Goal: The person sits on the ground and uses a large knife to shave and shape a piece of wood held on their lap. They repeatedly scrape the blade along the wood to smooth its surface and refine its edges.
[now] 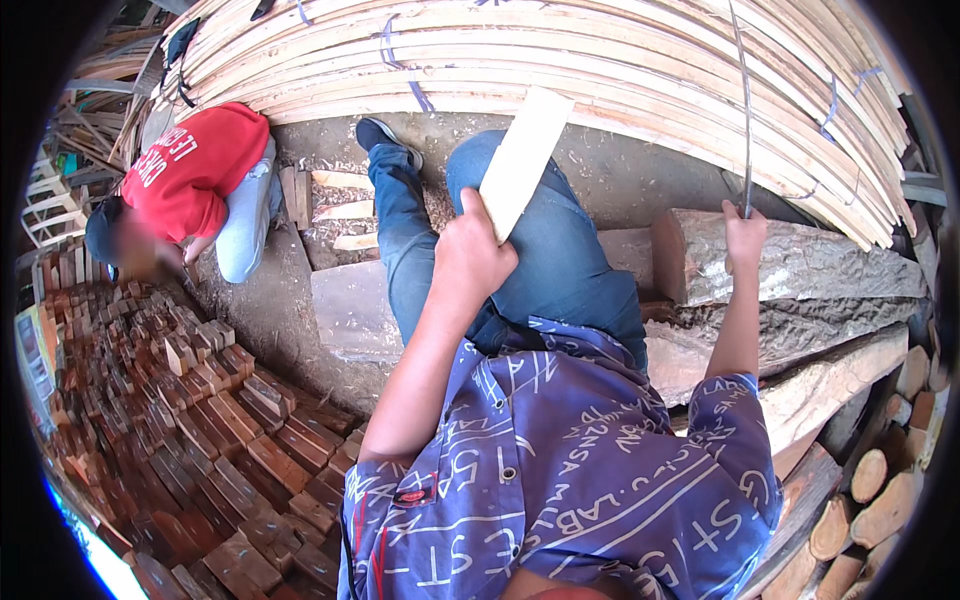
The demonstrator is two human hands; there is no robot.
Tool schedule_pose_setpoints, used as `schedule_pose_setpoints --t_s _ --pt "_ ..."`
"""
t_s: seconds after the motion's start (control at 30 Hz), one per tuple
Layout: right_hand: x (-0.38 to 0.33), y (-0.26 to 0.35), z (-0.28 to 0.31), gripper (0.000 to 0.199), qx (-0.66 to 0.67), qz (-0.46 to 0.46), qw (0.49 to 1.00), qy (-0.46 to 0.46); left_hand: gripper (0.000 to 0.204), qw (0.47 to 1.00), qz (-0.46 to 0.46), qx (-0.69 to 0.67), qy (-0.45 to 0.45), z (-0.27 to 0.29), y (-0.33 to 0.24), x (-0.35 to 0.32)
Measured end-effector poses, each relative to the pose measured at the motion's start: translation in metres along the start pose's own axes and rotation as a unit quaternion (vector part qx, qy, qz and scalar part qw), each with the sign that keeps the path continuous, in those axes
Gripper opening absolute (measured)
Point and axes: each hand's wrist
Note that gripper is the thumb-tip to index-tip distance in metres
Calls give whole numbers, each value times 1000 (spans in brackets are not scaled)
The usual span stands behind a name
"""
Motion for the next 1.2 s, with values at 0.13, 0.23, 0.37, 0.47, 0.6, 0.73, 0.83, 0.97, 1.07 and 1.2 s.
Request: schedule_pose_setpoints --t_s 0.13,0.23,0.37,0.47,0.6,0.73,0.83,0.97,1.07,1.2 --pt "-58 29 -30 41 79 13 995 61 33 995 -54 -78 4 1 8 5" --pt "-81 91 -46 46 99 109 983 112 33 989 27 -131 59 18 7 6" --pt "-80 168 -30 32 39 278 947 154 24 970 45 -226 82 8 25 -3" --pt "-93 197 -24 21 29 400 899 175 22 936 122 -306 127 6 23 -6" --pt "-117 208 -32 19 -33 475 850 227 22 933 133 -308 131 5 24 -6" --pt "-108 202 -49 21 -41 492 850 186 22 957 84 -271 59 5 10 -10" --pt "-96 200 -58 23 -38 517 844 139 22 960 93 -258 60 8 10 -12" --pt "-80 205 -62 18 -77 482 862 138 24 961 111 -242 76 8 14 -11" --pt "-31 215 -52 21 -109 304 942 91 27 968 95 -226 48 4 22 -22" --pt "45 152 -36 31 -109 168 979 31 29 963 117 -229 76 8 18 -19"
Point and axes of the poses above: each hand's wrist, its own x-axis towards the middle knuckle, its own z-axis out of the back of the hand, y = z × x, and after that the axes turned 10 degrees about -y, right-handed
